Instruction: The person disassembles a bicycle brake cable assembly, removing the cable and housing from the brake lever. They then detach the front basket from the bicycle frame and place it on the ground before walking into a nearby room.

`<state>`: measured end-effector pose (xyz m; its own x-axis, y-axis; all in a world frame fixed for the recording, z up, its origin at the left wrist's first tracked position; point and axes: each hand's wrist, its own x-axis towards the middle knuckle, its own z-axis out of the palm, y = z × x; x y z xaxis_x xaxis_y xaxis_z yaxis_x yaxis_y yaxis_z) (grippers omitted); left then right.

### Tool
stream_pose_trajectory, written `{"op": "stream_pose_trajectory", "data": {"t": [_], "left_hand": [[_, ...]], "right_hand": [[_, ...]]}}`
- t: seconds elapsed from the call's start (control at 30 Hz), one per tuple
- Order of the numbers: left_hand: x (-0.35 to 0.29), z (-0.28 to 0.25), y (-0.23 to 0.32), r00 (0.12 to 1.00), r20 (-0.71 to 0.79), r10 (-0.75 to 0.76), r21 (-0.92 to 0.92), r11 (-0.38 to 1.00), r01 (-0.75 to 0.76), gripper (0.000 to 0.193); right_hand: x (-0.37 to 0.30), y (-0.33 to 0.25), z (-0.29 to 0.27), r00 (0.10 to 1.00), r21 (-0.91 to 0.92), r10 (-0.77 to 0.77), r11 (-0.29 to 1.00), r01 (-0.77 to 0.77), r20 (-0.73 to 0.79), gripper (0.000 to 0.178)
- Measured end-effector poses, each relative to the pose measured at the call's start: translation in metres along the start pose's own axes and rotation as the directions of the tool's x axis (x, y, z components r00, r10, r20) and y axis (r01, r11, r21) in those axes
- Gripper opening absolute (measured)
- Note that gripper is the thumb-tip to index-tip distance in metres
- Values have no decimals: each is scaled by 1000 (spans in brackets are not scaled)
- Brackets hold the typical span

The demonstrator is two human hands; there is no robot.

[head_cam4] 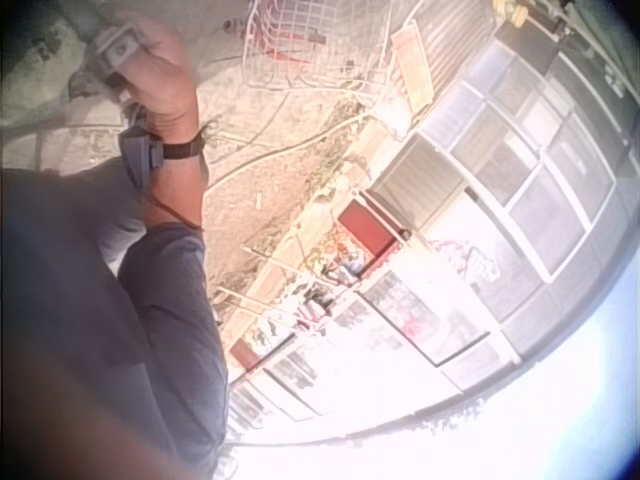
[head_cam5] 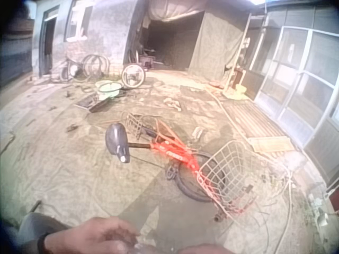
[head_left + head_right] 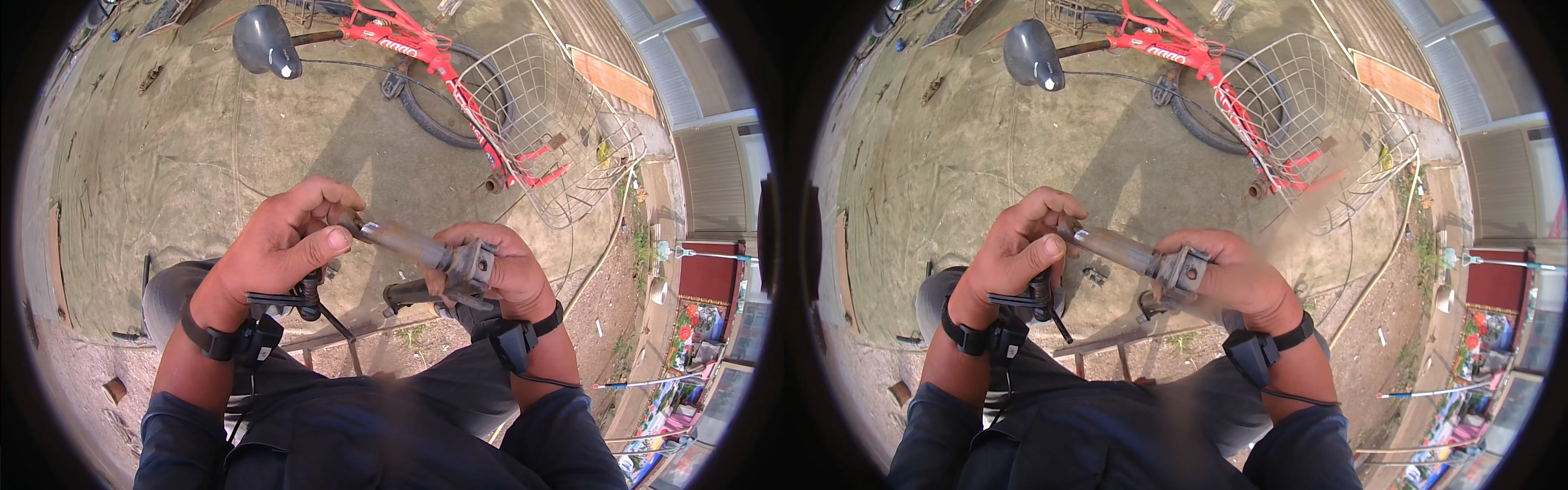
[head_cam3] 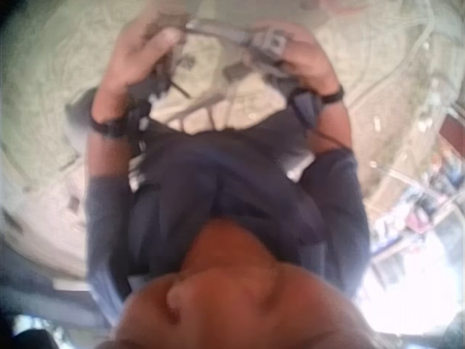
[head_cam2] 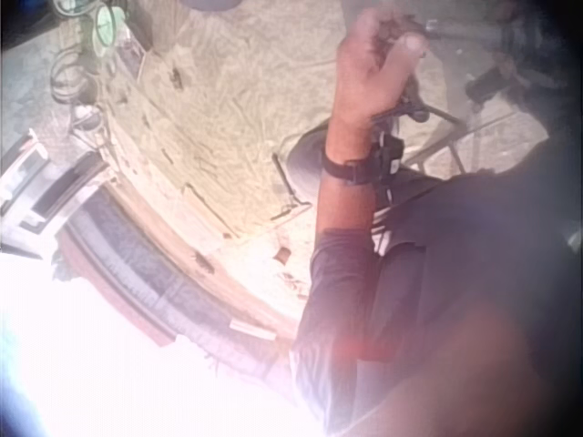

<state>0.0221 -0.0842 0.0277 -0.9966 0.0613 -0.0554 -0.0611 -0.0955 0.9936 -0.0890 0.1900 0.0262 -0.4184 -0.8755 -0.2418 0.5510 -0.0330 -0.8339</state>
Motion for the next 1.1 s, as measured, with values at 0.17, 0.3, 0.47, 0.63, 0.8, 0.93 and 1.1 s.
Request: {"op": "stream_pose_trajectory", "data": {"t": [0.17,0.3,0.47,0.63,0.8,0.93,1.1], "left_hand": [[0,-1,2,998,8,-56,-4,998,56,25],[0,-3,2,997,18,-71,24,997,71,25],[1,-1,-5,1000,-26,-9,120,993,12,28],[4,-3,-6,999,11,-31,98,995,30,36],[-1,5,-1,997,-74,-17,-49,999,14,30],[0,2,-2,1000,-17,-16,20,1000,16,38],[3,-5,-3,997,30,-69,48,997,67,30]], "right_hand": [[1,1,-1,1000,-21,-19,1000,19,4,50],[2,0,-1,1000,-15,-21,1000,21,7,49],[2,-6,2,998,-89,62,994,-61,8,50],[2,-8,6,997,-86,83,993,-83,1,52],[1,-5,6,998,-10,59,998,-59,-37,51],[1,-6,4,998,-38,65,997,-66,-16,50],[0,-6,4,997,-45,69,997,-70,-23,50]]}}
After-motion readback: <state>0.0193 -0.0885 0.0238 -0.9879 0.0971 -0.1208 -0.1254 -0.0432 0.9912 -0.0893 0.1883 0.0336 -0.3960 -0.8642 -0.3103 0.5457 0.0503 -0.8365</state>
